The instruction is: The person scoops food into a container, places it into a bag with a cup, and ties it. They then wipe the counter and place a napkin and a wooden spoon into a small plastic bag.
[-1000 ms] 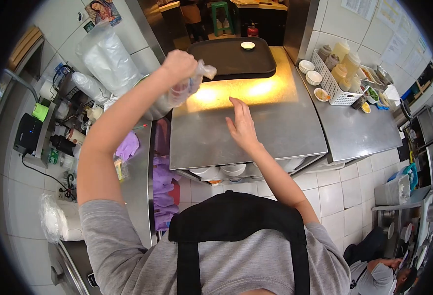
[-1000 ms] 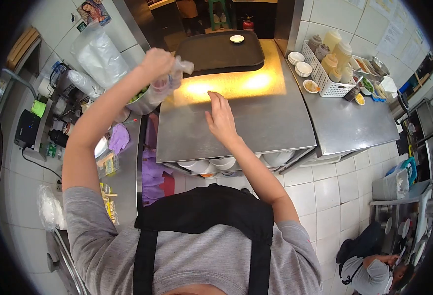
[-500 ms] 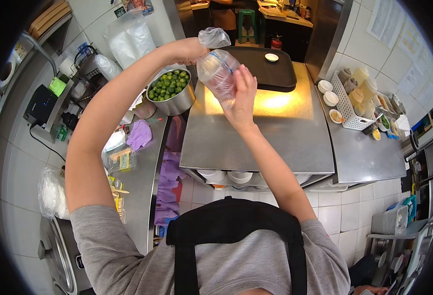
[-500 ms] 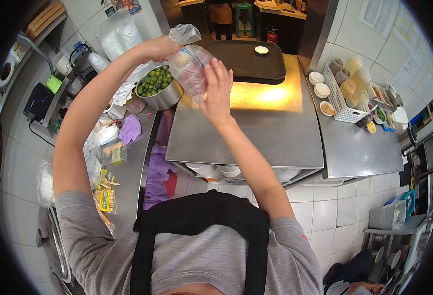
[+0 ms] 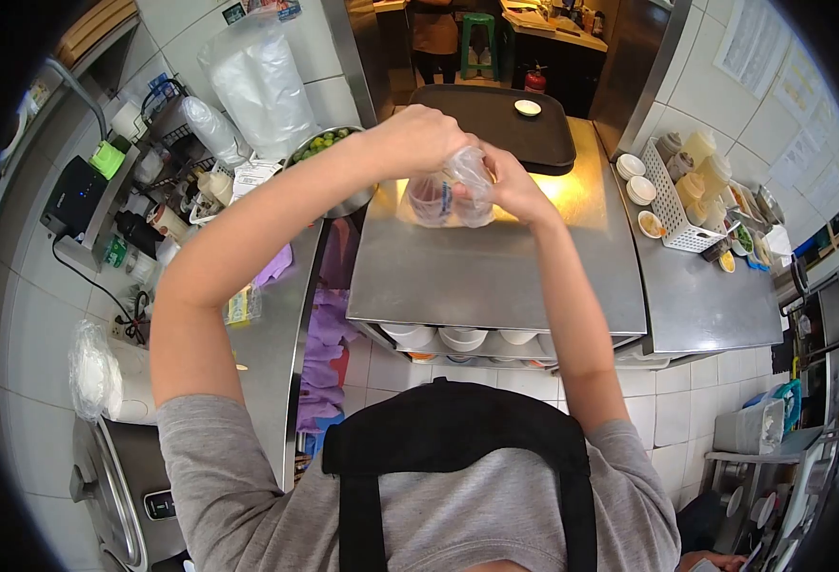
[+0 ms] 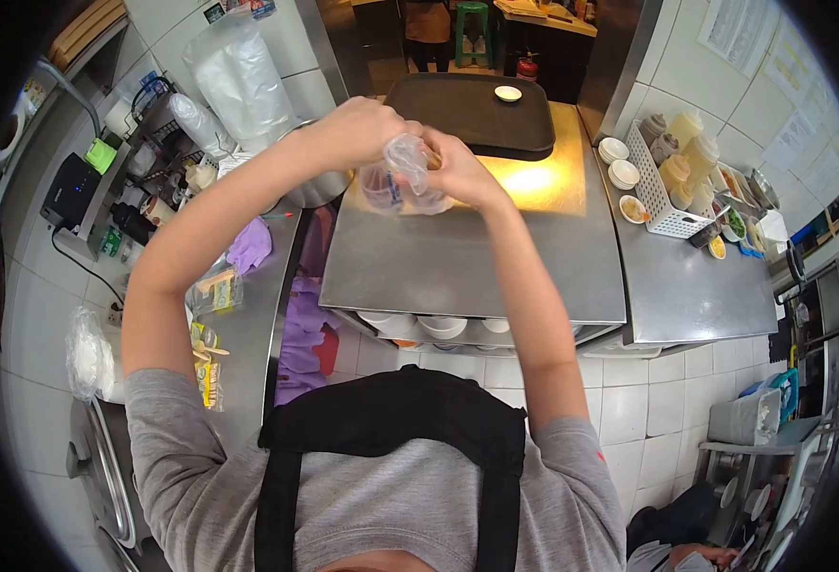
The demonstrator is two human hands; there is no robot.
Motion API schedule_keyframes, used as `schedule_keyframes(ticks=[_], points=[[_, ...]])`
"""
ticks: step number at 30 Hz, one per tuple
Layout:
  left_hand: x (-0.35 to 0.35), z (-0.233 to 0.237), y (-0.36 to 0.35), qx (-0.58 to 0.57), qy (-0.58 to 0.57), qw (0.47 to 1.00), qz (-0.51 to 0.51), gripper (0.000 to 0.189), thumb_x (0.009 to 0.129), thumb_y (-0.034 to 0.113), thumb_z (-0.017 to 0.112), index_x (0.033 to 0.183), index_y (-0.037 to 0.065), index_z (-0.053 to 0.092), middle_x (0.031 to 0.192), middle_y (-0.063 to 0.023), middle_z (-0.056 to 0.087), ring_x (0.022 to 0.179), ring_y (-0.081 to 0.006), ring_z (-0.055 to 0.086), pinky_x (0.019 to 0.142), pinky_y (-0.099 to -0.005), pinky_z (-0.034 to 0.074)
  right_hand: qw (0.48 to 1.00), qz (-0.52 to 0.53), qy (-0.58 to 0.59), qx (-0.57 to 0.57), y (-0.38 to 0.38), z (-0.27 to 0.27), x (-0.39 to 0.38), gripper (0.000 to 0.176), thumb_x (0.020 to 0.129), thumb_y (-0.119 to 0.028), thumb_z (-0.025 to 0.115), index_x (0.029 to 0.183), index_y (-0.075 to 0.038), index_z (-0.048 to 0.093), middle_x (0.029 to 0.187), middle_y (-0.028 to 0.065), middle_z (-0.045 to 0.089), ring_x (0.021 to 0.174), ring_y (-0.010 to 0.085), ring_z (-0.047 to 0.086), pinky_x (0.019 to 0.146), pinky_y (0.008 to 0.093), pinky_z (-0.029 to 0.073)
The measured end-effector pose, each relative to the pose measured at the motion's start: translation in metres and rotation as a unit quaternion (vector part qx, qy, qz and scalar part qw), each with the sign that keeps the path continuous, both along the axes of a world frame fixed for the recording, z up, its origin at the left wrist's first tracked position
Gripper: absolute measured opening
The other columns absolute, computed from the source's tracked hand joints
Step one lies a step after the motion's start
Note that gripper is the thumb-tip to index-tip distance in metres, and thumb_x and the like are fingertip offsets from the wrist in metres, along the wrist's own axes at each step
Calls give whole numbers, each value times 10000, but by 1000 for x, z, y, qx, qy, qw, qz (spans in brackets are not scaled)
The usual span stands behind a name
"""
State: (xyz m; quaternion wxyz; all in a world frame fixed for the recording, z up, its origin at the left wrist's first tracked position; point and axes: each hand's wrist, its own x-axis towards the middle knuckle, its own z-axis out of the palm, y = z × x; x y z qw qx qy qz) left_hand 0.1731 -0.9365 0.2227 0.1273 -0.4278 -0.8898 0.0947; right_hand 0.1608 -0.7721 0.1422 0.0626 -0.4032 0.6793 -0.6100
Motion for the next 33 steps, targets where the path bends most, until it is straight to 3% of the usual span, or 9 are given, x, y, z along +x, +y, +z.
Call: schedule_keyframes(ticks=[1, 9, 12, 14, 15, 18, 22, 25, 33], points=[[2, -3, 5, 27, -5, 1000, -2, 136, 706, 173, 582, 798, 72, 582, 647, -143, 603, 657, -311, 603, 578, -390, 473, 993, 32, -117, -4, 4, 1, 3, 500, 646, -190, 755, 1059, -6, 539, 941, 39, 584, 872, 97, 529, 795, 235, 412], [-3, -30, 12, 289, -98, 952, 9, 205, 787, 251, 595, 753, 50, 584, 588, -113, 574, 506, -233, 554, 508, -304, 444, 986, -19, -152, -68, 3, -28, 12, 238, 773, -187, 666, 936, -23, 609, 765, -15, 606, 690, 46, 538, 631, 211, 443], [-5, -36, 3, 457, -242, 853, 68, 266, 826, 300, 580, 784, 38, 582, 577, -27, 554, 487, -119, 514, 491, -224, 410, 985, -48, -110, -122, -2, -29, 12, 129, 833, -159, 595, 842, -34, 630, 700, -21, 601, 638, 35, 532, 564, 201, 436], [-11, -55, -9, 553, -377, 738, 85, 305, 805, 316, 608, 847, 16, 578, 676, -22, 596, 577, -132, 549, 529, -273, 448, 983, -76, -169, -15, 5, -29, 11, 148, 839, -166, 588, 883, -36, 642, 746, -11, 623, 652, 35, 544, 587, 208, 452], [-11, -68, -14, 585, -410, 697, 66, 457, 777, 327, 644, 1085, 19, 507, 917, -34, 595, 793, -150, 573, 667, -277, 471, 983, -77, -169, -14, 7, -33, 10, 148, 839, -166, 588, 883, -36, 642, 746, -11, 623, 652, 35, 544, 587, 208, 452], [-4, -148, -18, 574, -360, 735, 13, 584, 741, 282, 685, 1195, 39, 409, 1029, -43, 535, 872, -114, 551, 703, -226, 461, 965, -78, -252, 14, 4, -75, 2, 136, 844, -153, 578, 874, -36, 640, 745, -3, 620, 650, 40, 543, 577, 206, 449], [26, -209, -2, 537, -573, 615, 65, 779, 668, 229, 759, 1267, 14, 309, 1137, -87, 487, 1055, -170, 477, 872, -298, 413, 974, -66, -215, 38, 0, -138, -1, 134, 843, -126, 568, 868, -9, 629, 777, 8, 616, 691, 59, 549, 616, 218, 449], [25, -227, 3, 551, -593, 565, 160, 736, 653, 198, 769, 1232, 11, 356, 1028, -71, 549, 976, -161, 524, 823, -290, 439, 986, -167, 13, 23, -2, -141, 12, 191, 787, -102, 612, 891, 54, 579, 947, 79, 583, 797, 141, 537, 701, 274, 433], [34, -232, 6, 562, -404, 720, 52, 663, 596, 182, 793, 1142, 19, 454, 1028, -98, 580, 939, -196, 562, 802, -305, 450, 936, -277, 73, 202, 23, -104, 44, 286, 708, -80, 670, 954, 14, 560, 827, 85, 567, 704, 160, 552, 646, 289, 456]])
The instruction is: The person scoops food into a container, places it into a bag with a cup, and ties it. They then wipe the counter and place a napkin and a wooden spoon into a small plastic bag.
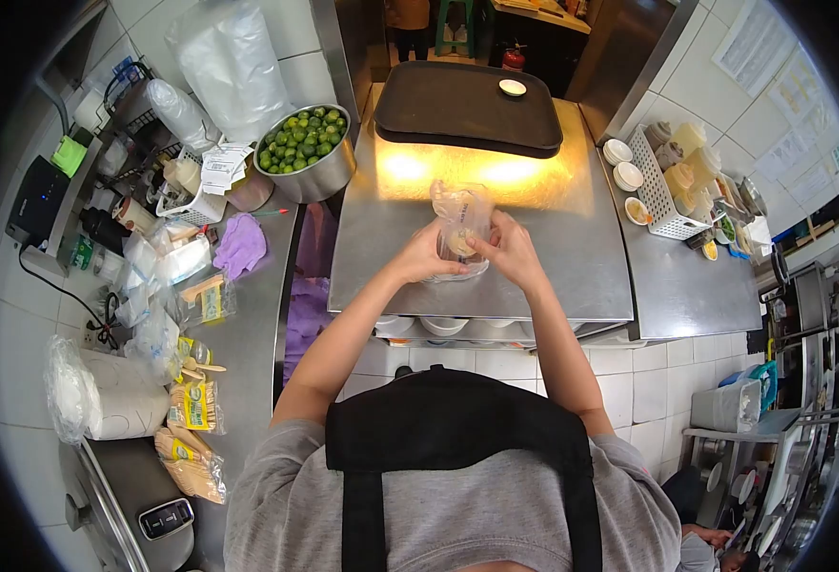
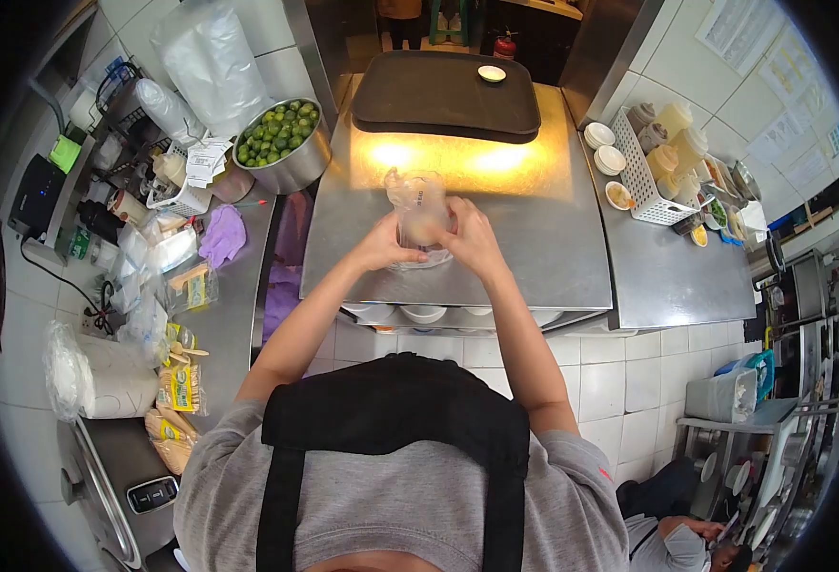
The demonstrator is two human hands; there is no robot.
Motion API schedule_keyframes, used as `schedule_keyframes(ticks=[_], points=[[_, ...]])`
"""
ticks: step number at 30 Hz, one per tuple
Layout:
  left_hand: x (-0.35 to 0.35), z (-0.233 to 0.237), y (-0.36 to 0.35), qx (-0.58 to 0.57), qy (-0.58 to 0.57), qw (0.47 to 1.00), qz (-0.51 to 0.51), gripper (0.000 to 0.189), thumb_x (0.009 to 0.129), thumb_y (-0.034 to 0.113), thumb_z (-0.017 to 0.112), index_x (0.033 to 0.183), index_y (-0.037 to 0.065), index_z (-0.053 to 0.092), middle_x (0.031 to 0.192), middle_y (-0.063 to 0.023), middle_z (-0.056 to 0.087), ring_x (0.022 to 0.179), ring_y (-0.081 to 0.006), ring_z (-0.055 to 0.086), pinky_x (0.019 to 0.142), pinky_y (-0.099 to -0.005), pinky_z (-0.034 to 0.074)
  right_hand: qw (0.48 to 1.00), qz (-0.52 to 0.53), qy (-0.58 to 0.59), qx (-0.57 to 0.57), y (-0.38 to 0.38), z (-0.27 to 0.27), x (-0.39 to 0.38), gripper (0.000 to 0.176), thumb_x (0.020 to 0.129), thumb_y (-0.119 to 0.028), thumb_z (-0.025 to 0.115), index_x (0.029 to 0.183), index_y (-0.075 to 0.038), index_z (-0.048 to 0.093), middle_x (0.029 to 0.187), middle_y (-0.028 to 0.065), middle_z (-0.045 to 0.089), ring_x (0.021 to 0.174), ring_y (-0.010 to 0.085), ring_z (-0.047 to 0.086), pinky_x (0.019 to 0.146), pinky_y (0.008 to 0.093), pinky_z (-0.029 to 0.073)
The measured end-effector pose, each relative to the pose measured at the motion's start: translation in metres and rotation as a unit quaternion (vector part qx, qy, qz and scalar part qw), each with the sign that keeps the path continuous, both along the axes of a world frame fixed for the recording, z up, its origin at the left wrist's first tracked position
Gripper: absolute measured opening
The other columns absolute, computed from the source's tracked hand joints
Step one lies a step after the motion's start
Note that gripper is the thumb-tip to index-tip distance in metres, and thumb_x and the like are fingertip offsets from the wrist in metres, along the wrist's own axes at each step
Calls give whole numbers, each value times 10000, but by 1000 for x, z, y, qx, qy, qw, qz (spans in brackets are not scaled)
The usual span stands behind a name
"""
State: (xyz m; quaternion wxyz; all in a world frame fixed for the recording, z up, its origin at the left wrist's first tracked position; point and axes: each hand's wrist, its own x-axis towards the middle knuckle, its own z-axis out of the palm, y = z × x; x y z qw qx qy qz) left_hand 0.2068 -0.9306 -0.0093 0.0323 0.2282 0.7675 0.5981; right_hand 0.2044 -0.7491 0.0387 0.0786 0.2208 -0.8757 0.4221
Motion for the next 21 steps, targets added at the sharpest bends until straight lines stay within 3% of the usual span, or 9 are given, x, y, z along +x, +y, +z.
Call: schedule_keyframes(ticks=[2, 4, 6, 8, 12, 14, 16, 18, 21], points=[[5, -2, 4, -22, 39, 999, 30, 672, 578, 184, 800, 1133, 14, 460, 1046, -111, 579, 945, -211, 566, 810, -316, 448, 987, 6, -118, -106, 0, -14, 0, 352, 665, -132, 703, 946, 35, 572, 805, 142, 563, 650, 234, 544, 603, 334, 439], [8, -4, 10, 59, 11, 997, 55, 679, 546, 196, 810, 1117, 20, 487, 1053, -118, 582, 965, -231, 566, 826, -341, 441, 985, -3, -135, -104, -3, -15, -1, 305, 667, -114, 699, 901, 39, 577, 773, 132, 554, 622, 228, 536, 580, 330, 434], [8, 0, 13, 42, 26, 997, 51, 603, 562, 182, 800, 1069, 18, 517, 1016, -107, 592, 933, -215, 573, 813, -335, 444, 984, -13, -147, -102, -5, -17, -3, 259, 668, -96, 694, 856, 43, 583, 741, 123, 544, 594, 223, 529, 558, 326, 429], [8, 8, 13, 25, 43, 998, 50, 528, 577, 168, 789, 1021, 16, 547, 979, -97, 601, 902, -198, 579, 800, -328, 447, 991, -3, -83, -109, -7, -22, -5, 174, 669, -59, 679, 760, 47, 575, 689, 112, 508, 561, 219, 510, 528, 324, 414], [1, 12, 14, -96, 105, 989, 43, 437, 627, 229, 749, 970, 24, 572, 939, -116, 610, 869, -246, 592, 777, -350, 452, 994, 4, -14, -110, -10, -14, -1, 160, 660, -48, 676, 711, 48, 558, 671, 120, 484, 548, 230, 500, 521, 330, 407], [-5, 11, 14, -120, 106, 986, 36, 419, 646, 240, 732, 971, 29, 574, 947, -119, 607, 876, -256, 589, 777, -356, 449, 999, 10, 0, -43, -11, -1, 4, 184, 672, -1, 653, 851, 17, 614, 691, 81, 499, 586, 174, 504, 584, 279, 435], [-8, 10, 13, -140, 115, 983, 21, 485, 604, 231, 740, 1019, 50, 567, 984, -174, 588, 955, -334, 552, 821, -393, 431, 999, 26, -1, -27, -11, 16, 9, 224, 665, -15, 659, 884, -5, 612, 729, 88, 504, 595, 193, 500, 609, 295, 440], [-7, 10, 16, -100, 113, 988, 32, 491, 600, 213, 735, 1028, 49, 559, 982, -167, 591, 961, -332, 550, 823, -395, 430, 999, 39, -1, -12, -15, 26, 14, 265, 658, -28, 665, 917, -27, 609, 766, 96, 509, 604, 213, 496, 633, 311, 444], [-7, 15, 17, -45, 73, 996, 24, 504, 603, 191, 731, 1049, 53, 543, 978, -141, 597, 956, -306, 559, 818, -381, 435, 990, 18, 80, -113, -21, 36, 22, 223, 668, -54, 655, 882, -46, 591, 843, 97, 510, 678, 240, 522, 667, 335, 444]])
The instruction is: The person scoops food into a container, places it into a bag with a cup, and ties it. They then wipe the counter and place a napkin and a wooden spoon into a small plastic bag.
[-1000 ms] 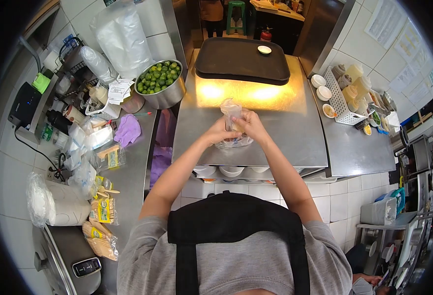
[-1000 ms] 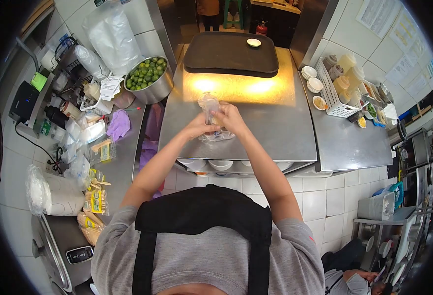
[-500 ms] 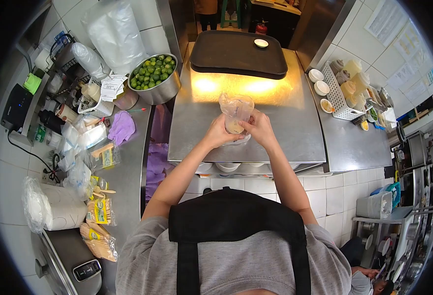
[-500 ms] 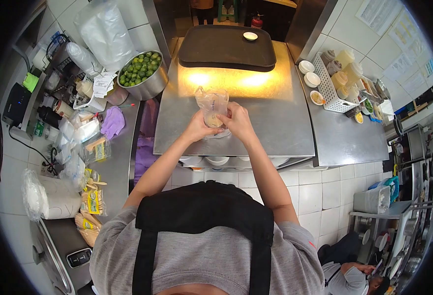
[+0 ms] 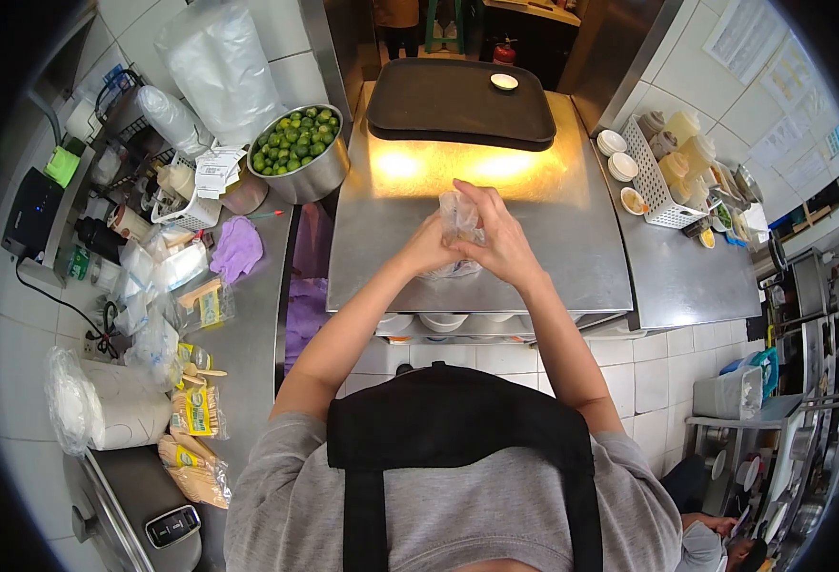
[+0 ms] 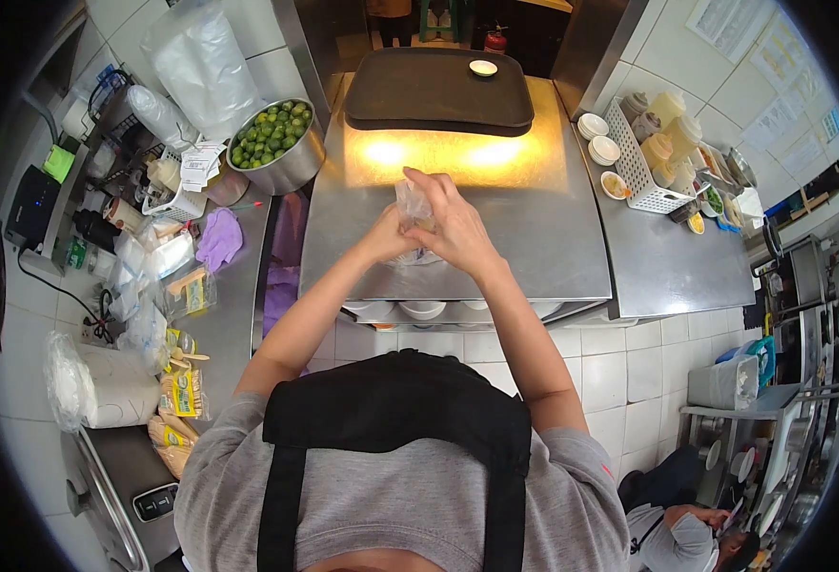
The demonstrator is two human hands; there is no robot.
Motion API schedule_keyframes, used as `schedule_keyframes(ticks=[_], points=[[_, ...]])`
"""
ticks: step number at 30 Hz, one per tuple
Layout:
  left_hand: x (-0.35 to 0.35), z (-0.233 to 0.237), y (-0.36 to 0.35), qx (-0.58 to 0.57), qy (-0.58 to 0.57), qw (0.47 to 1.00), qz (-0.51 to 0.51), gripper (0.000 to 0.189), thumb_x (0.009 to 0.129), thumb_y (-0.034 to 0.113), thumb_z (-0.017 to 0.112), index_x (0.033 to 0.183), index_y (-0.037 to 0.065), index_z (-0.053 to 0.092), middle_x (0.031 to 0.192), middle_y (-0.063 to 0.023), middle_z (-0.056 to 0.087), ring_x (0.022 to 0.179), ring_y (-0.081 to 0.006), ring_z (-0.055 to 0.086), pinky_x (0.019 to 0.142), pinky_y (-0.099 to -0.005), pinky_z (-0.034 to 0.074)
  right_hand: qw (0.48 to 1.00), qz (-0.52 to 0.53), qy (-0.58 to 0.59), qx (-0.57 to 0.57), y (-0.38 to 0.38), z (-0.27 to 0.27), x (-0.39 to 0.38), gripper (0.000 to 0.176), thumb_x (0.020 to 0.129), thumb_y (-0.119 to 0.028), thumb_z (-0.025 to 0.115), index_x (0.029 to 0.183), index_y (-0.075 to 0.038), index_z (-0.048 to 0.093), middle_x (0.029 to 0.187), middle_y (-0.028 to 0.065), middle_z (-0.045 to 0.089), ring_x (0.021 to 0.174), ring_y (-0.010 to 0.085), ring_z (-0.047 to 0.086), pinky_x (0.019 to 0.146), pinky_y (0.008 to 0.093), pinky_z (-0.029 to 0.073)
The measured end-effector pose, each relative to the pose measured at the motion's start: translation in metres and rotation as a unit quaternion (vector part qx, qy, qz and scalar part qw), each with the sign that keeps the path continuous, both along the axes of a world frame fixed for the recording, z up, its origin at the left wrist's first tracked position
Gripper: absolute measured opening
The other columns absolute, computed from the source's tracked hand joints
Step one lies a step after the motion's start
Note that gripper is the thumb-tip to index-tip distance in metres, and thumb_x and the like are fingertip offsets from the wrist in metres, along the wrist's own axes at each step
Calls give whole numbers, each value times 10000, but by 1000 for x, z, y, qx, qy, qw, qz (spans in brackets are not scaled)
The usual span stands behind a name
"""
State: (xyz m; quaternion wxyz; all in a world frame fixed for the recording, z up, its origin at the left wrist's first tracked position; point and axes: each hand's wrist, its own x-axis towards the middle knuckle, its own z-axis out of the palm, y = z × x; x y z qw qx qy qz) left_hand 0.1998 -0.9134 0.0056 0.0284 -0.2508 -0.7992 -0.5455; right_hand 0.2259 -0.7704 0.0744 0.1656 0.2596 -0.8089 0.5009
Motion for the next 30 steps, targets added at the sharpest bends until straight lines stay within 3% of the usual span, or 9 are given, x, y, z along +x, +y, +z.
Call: schedule_keyframes(ticks=[6, 9, 11, 14, 18, 21, 24, 25, 30], points=[[-3, 0, -1, 47, -105, 992, -57, 471, 648, 168, 725, 1049, 32, 519, 940, -79, 601, 877, -169, 576, 748, -300, 459, 982, 40, 20, 185, 9, 10, -19, 148, 686, -57, 632, 823, -35, 583, 918, 109, 525, 785, 280, 549, 696, 336, 446], [-7, -7, 2, 70, -107, 990, -60, 446, 668, 184, 721, 1027, 9, 523, 926, -80, 602, 861, -147, 574, 730, -285, 460, 987, 105, 60, 108, 4, 17, -23, 139, 708, -48, 619, 843, -36, 589, 875, 103, 558, 739, 253, 569, 672, 315, 450], [-9, -10, 4, 86, -120, 987, -56, 458, 671, 236, 730, 1013, -2, 539, 935, -96, 607, 881, -165, 571, 755, -297, 451, 995, 70, -51, 41, 0, 31, -20, 96, 735, -42, 607, 827, -26, 585, 794, 73, 583, 707, 213, 582, 662, 294, 451], [-8, -4, 3, 96, -122, 987, -43, 414, 686, 212, 715, 1004, 2, 553, 918, -85, 613, 858, -155, 573, 747, -292, 453, 990, 114, -83, 1, 1, 34, -16, 118, 752, -54, 610, 861, -20, 580, 754, 40, 602, 694, 180, 581, 677, 281, 452], [-2, 4, 4, 91, -88, 992, -22, 368, 688, 167, 701, 996, 15, 569, 896, -74, 619, 824, -142, 578, 738, -285, 458, 957, 196, -181, -112, 12, 33, -25, 215, 736, -61, 629, 941, -18, 577, 846, 48, 608, 738, 168, 577, 690, 284, 458], [1, 4, 7, 91, -112, 989, -19, 362, 681, 147, 699, 995, 20, 571, 887, -75, 621, 809, -143, 582, 727, -280, 460, 975, 133, 35, 172, 19, 41, -47, 355, 656, -46, 636, 1005, -25, 573, 996, 92, 574, 859, 202, 552, 719, 317, 453], [-1, 1, 5, 85, -104, 991, -13, 363, 675, 132, 700, 993, 16, 569, 875, -76, 622, 792, -145, 584, 714, -277, 461, 935, 171, -62, 306, 17, 44, -43, 341, 643, -69, 620, 979, -27, 584, 981, 103, 572, 841, 246, 554, 725, 333, 449], [-2, -2, 4, 87, -84, 993, -15, 366, 671, 126, 702, 993, 13, 567, 868, -76, 622, 784, -145, 584, 706, -277, 462, 942, 167, 14, 290, 14, 40, -41, 250, 663, -78, 596, 904, -12, 595, 905, 107, 580, 794, 269, 558, 704, 339, 447], [-5, -13, 9, 104, -29, 994, 1, 324, 670, 130, 661, 962, 13, 582, 867, -80, 607, 811, -159, 568, 717, -303, 452, 943, 193, 40, 267, -13, 39, -47, 166, 696, -108, 586, 825, -4, 595, 789, 110, 587, 742, 275, 566, 686, 354, 443]])
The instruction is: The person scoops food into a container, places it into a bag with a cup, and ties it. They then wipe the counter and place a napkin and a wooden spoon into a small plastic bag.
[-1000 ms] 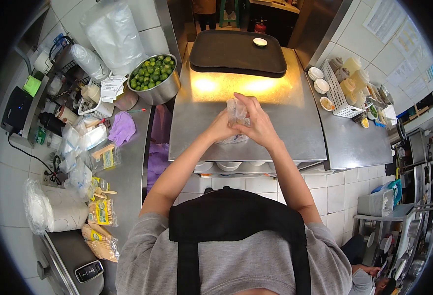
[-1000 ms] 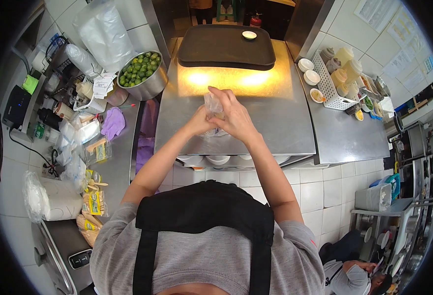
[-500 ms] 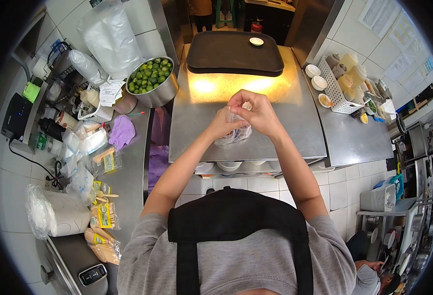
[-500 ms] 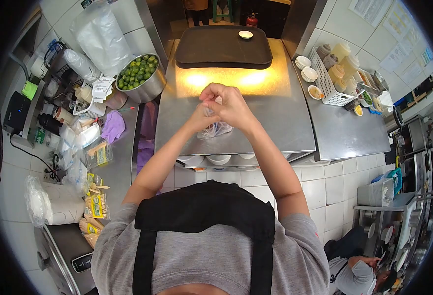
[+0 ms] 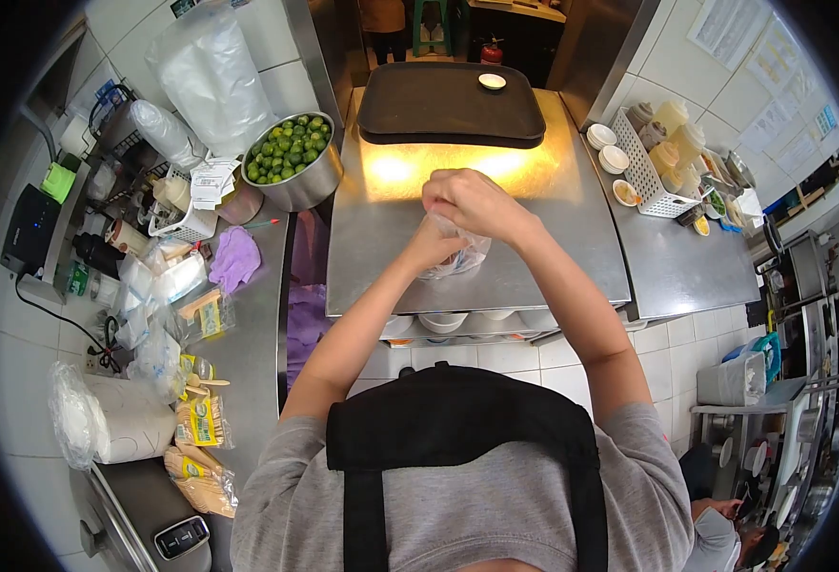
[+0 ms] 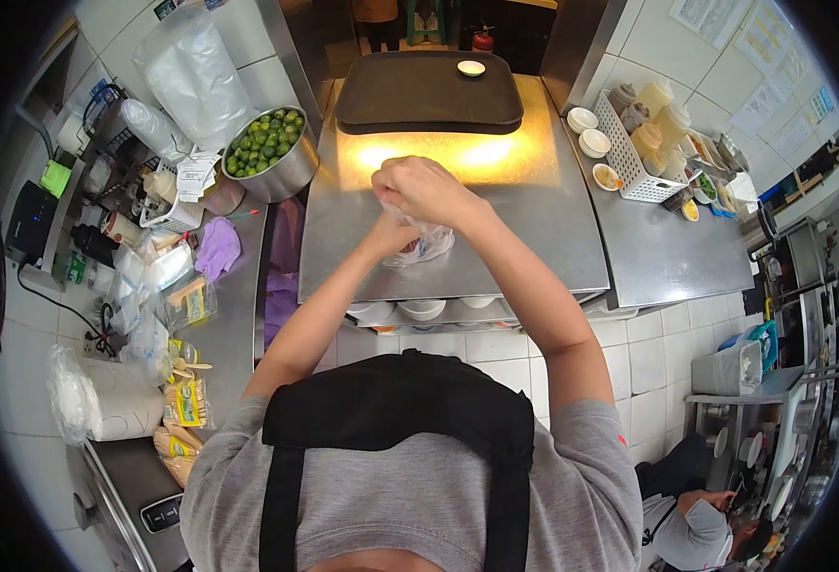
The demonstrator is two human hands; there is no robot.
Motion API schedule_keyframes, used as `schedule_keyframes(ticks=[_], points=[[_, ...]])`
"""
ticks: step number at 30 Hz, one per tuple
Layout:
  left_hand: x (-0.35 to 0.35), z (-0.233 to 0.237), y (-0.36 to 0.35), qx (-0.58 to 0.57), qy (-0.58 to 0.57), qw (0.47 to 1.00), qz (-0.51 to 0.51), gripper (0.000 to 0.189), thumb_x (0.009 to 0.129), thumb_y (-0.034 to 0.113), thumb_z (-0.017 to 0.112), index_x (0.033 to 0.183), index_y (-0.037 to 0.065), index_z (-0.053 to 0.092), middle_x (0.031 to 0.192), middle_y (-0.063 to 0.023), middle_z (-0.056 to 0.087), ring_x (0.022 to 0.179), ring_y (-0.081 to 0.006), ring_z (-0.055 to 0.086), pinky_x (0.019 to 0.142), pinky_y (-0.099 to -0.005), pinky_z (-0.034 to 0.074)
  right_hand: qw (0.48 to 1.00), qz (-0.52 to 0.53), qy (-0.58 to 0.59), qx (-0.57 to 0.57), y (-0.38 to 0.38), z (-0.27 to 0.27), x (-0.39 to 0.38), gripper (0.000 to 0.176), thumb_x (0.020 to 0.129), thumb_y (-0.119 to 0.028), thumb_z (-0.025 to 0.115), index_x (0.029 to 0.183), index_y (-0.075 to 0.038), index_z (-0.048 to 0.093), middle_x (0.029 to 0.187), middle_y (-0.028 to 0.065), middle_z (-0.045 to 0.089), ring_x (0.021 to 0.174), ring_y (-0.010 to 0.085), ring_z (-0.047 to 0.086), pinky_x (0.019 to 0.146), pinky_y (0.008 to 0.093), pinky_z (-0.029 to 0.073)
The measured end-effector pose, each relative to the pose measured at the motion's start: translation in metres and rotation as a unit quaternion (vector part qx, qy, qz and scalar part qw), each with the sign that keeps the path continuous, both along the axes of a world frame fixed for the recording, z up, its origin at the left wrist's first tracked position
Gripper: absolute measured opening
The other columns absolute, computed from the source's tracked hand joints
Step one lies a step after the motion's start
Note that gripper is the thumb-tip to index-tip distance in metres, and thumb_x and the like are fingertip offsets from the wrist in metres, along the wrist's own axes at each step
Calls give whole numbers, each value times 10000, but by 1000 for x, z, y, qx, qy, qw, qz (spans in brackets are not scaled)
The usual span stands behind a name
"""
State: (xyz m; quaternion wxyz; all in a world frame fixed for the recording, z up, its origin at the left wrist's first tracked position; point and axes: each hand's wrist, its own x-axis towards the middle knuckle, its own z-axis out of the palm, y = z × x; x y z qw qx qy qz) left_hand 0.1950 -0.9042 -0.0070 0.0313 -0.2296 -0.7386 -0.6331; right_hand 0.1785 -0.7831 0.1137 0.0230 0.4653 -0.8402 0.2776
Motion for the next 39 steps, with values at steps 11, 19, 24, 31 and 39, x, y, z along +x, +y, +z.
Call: schedule_keyframes(ticks=[11, 19, 24, 31, 39], points=[[-6, 3, 1, -56, 6, 998, -16, 230, 687, 97, 612, 909, 37, 607, 864, -81, 593, 827, -210, 564, 717, -327, 446, 981, -113, 55, -150, 35, -31, 34, 205, 703, -59, 617, 894, 5, 582, 916, 113, 566, 781, 267, 563, 673, 329, 447], [10, 19, 12, -103, -116, 986, -60, 335, 725, 128, 650, 1015, 39, 508, 976, -73, 559, 929, -176, 530, 784, -313, 435, 981, -110, 1, -158, 17, -27, 22, 91, 693, 2, 564, 780, 28, 570, 741, 133, 567, 675, 268, 568, 622, 323, 452], [0, -6, 15, -117, 24, 993, 5, 315, 694, 101, 644, 980, 43, 525, 985, -106, 549, 984, -227, 511, 798, -316, 430, 974, -123, -94, -165, 22, -22, 30, 90, 687, 35, 570, 776, 24, 574, 702, 97, 568, 641, 183, 573, 591, 285, 457], [-16, 45, 19, -672, 347, 652, 46, 169, 684, 126, 542, 823, 71, 620, 754, -66, 629, 725, -213, 616, 605, -325, 481, 882, -169, -160, -409, 47, -32, 24, 101, 788, 4, 558, 887, 22, 562, 774, 39, 574, 655, 94, 545, 595, 230, 460], [-49, 177, -12, -703, 273, 654, 60, 232, 722, 246, 527, 673, 54, 648, 688, -157, 624, 696, -292, 623, 584, -397, 483, 913, -293, 21, -282, 36, -102, 42, 534, 714, -36, 648, 1191, -6, 411, 1114, 151, 498, 1030, 236, 506, 838, 330, 429]])
